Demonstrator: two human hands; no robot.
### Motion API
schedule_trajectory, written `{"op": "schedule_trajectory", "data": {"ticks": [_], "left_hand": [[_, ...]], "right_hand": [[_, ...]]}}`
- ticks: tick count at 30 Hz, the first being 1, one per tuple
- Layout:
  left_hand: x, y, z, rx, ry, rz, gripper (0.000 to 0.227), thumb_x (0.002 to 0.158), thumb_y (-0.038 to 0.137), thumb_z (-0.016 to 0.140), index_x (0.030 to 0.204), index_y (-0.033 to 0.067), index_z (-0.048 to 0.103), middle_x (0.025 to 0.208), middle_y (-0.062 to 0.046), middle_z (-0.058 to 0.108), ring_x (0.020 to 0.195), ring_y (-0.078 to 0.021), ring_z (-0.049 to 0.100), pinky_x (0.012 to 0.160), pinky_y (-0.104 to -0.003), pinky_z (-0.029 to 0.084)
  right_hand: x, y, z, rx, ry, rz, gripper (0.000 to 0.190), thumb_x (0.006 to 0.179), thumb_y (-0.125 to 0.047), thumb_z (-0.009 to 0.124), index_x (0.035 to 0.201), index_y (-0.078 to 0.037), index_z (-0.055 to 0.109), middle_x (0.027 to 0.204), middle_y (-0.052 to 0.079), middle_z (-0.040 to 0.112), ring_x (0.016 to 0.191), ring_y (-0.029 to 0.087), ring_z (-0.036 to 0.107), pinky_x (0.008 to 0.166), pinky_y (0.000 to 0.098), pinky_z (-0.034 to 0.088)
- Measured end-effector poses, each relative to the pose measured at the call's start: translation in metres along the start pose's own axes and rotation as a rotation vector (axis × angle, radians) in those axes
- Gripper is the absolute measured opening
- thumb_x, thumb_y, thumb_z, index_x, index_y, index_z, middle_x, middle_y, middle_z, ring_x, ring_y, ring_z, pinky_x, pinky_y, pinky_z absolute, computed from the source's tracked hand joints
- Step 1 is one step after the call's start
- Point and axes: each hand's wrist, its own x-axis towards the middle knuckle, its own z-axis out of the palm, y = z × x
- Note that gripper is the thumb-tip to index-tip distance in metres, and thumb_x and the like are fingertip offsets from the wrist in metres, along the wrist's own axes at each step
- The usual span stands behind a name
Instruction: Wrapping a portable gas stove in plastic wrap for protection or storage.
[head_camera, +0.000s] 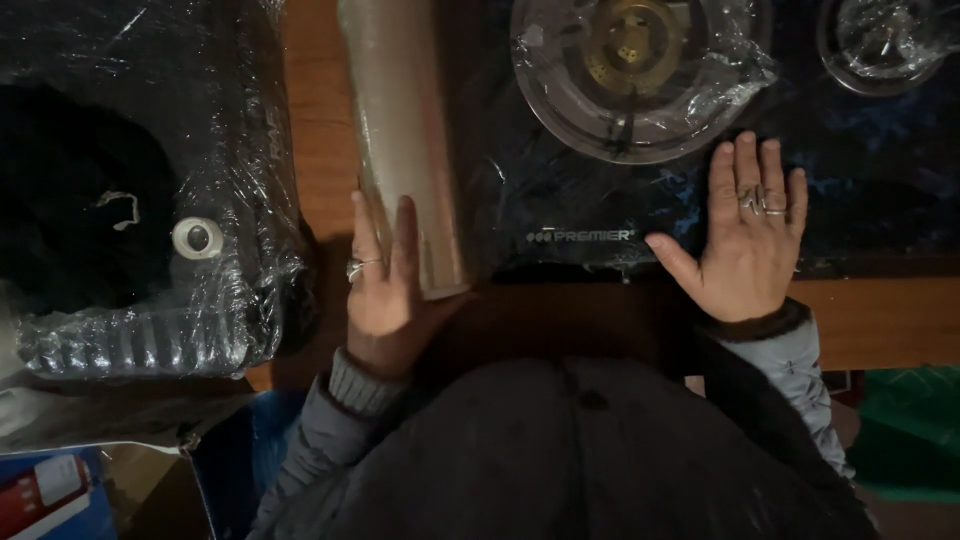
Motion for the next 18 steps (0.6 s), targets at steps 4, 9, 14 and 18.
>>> {"op": "schedule_trajectory", "data": {"ticks": [4, 9, 14, 18], "left_hand": [[0.008, -0.005, 0.001, 0.127, -0.024, 0.003, 0.079, 0.085, 0.023, 0.070, 0.159, 0.0188, 0.041, 0.166, -0.031, 0.016, 0.092, -0.0429, 0.067, 0.052, -0.029, 0.058], [0.002, -0.029, 0.015, 0.285, -0.122, -0.090, 0.063, 0.105, -0.007, 0.050, 0.158, 0.0285, 0.051, 0.167, -0.028, 0.024, 0.076, -0.0302, 0.070, 0.047, -0.029, 0.055], [0.003, -0.032, 0.022, 0.431, 0.162, 0.089, 0.064, 0.102, -0.006, 0.051, 0.156, 0.0273, 0.057, 0.168, -0.023, 0.027, 0.130, -0.0431, 0.066, 0.061, -0.027, 0.061], [0.009, -0.015, 0.021, 0.398, 0.198, 0.149, 0.054, 0.106, 0.004, 0.056, 0.154, 0.0265, 0.058, 0.168, -0.019, 0.031, 0.140, -0.0452, 0.057, 0.090, -0.044, 0.062]], "right_hand": [[0.000, 0.000, -0.001, 0.002, -0.003, 0.001, 0.103, 0.103, -0.074, 0.051, 0.162, 0.010, 0.041, 0.166, 0.032, 0.041, 0.158, 0.049, 0.032, 0.125, 0.0700, 0.019], [0.000, 0.001, 0.001, 0.000, -0.001, 0.006, 0.104, 0.102, -0.074, 0.052, 0.161, 0.010, 0.041, 0.166, 0.031, 0.041, 0.158, 0.048, 0.033, 0.125, 0.0697, 0.019], [-0.001, 0.002, 0.002, -0.002, 0.004, -0.002, 0.104, 0.102, -0.074, 0.052, 0.161, 0.010, 0.041, 0.166, 0.031, 0.041, 0.158, 0.048, 0.032, 0.125, 0.0694, 0.019], [0.000, -0.001, -0.002, 0.032, -0.002, 0.003, 0.104, 0.101, -0.071, 0.056, 0.162, 0.011, 0.038, 0.168, 0.032, 0.036, 0.160, 0.048, 0.028, 0.125, 0.0698, 0.017]]}}
